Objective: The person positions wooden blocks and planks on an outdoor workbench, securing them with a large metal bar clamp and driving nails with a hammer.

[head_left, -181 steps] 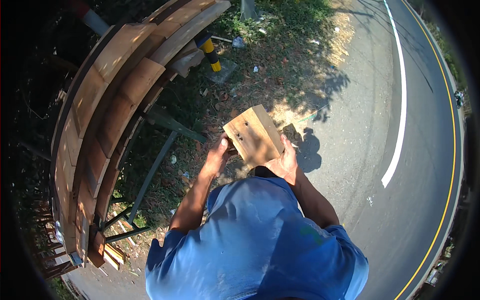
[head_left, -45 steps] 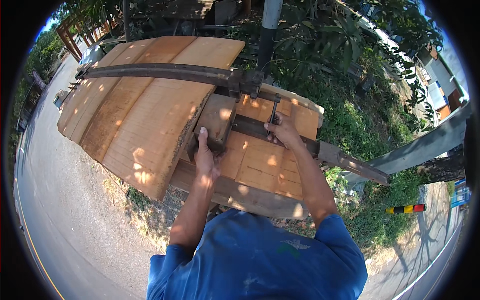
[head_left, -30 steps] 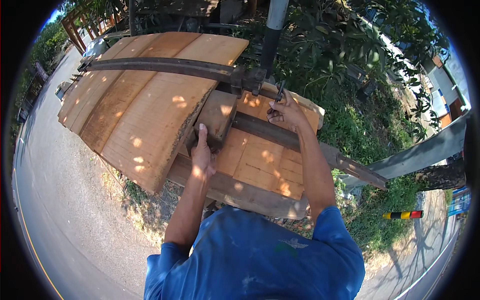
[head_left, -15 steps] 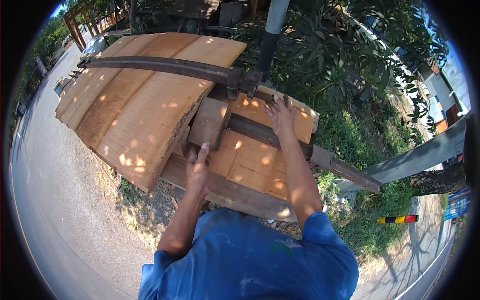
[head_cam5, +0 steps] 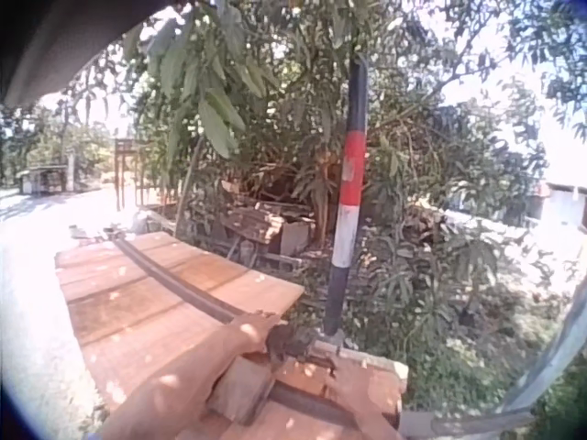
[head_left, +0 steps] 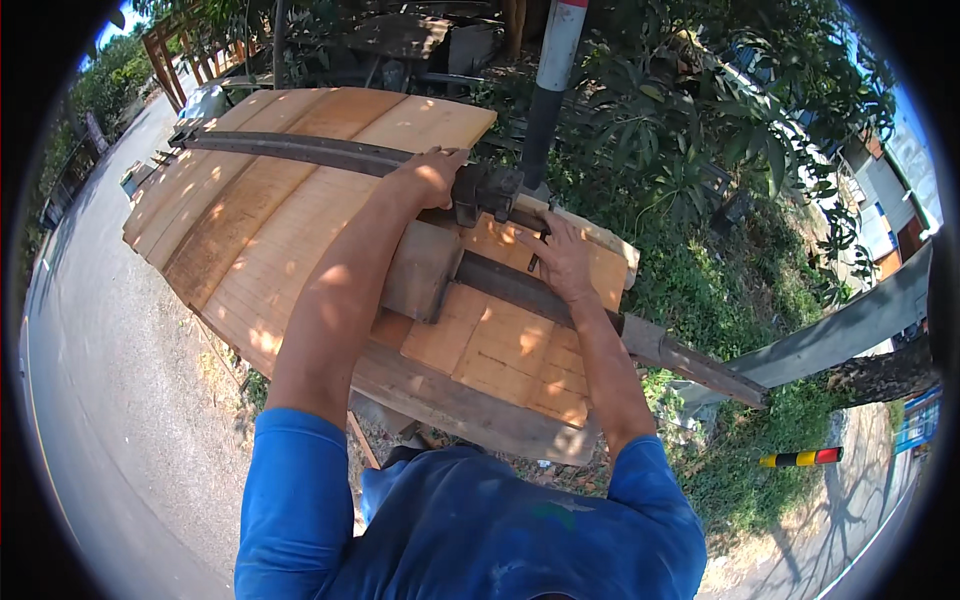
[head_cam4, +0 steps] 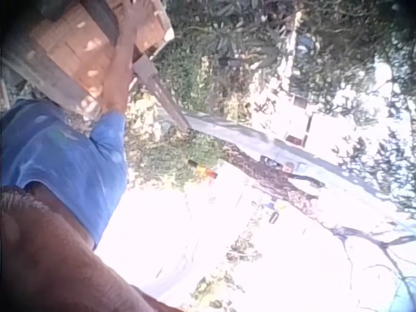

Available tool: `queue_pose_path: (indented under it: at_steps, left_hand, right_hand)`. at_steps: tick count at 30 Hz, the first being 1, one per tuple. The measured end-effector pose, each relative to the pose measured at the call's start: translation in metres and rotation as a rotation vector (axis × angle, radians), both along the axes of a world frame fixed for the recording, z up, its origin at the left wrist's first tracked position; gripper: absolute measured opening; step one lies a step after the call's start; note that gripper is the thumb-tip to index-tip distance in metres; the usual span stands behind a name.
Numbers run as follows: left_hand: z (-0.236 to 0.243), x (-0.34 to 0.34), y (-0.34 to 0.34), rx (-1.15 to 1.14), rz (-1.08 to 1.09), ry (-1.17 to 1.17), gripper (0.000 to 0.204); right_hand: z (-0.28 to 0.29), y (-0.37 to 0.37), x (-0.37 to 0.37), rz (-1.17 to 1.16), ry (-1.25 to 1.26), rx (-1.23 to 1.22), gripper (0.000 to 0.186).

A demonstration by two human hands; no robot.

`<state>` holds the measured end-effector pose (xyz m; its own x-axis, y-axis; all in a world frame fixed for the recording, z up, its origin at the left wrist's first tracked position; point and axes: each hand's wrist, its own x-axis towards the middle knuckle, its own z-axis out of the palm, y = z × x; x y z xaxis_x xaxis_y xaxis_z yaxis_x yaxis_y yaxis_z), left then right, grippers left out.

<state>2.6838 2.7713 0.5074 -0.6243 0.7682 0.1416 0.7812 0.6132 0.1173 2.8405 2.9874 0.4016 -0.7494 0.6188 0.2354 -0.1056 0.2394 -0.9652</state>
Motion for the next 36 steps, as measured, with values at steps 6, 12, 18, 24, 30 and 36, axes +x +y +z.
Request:
queue_pose_path:
  at_steps: [6,12,18,24,30,36]
  left_hand:
    - [0.005,-0.013,0.018,-0.224,-0.129,-0.206,0.090]
    - [0.015,-0.016,0.024,-0.269,-0.155,-0.191,0.089]
    - [0.017,-0.019,0.052,-0.258,-0.314,-0.219,0.089]
    - [-0.007,-0.034,0.024,-0.145,-0.295,-0.283,0.091]
    - [0.001,-0.019,0.024,-0.172,-0.151,-0.304,0.089]
    - [0.000,-0.018,0.026,-0.167,-0.132,-0.349,0.092]
  right_hand:
    - [-0.012,0.005,0.006,-0.113,-0.070,-0.253,0.052]
    - [-0.042,0.034,-0.010,0.111,0.075,0.966,0.064]
    - [-0.056,0.061,0.002,0.067,-0.256,-0.441,0.038]
    - [-0.032,0.017,-0.013,0.374,-0.038,-0.977,0.024]
    - [-0.008,0.029,0.000,0.181,-0.060,0.611,0.046]
    - [-0.011,0.011,0.028,-0.028,0.057,0.133,0.041]
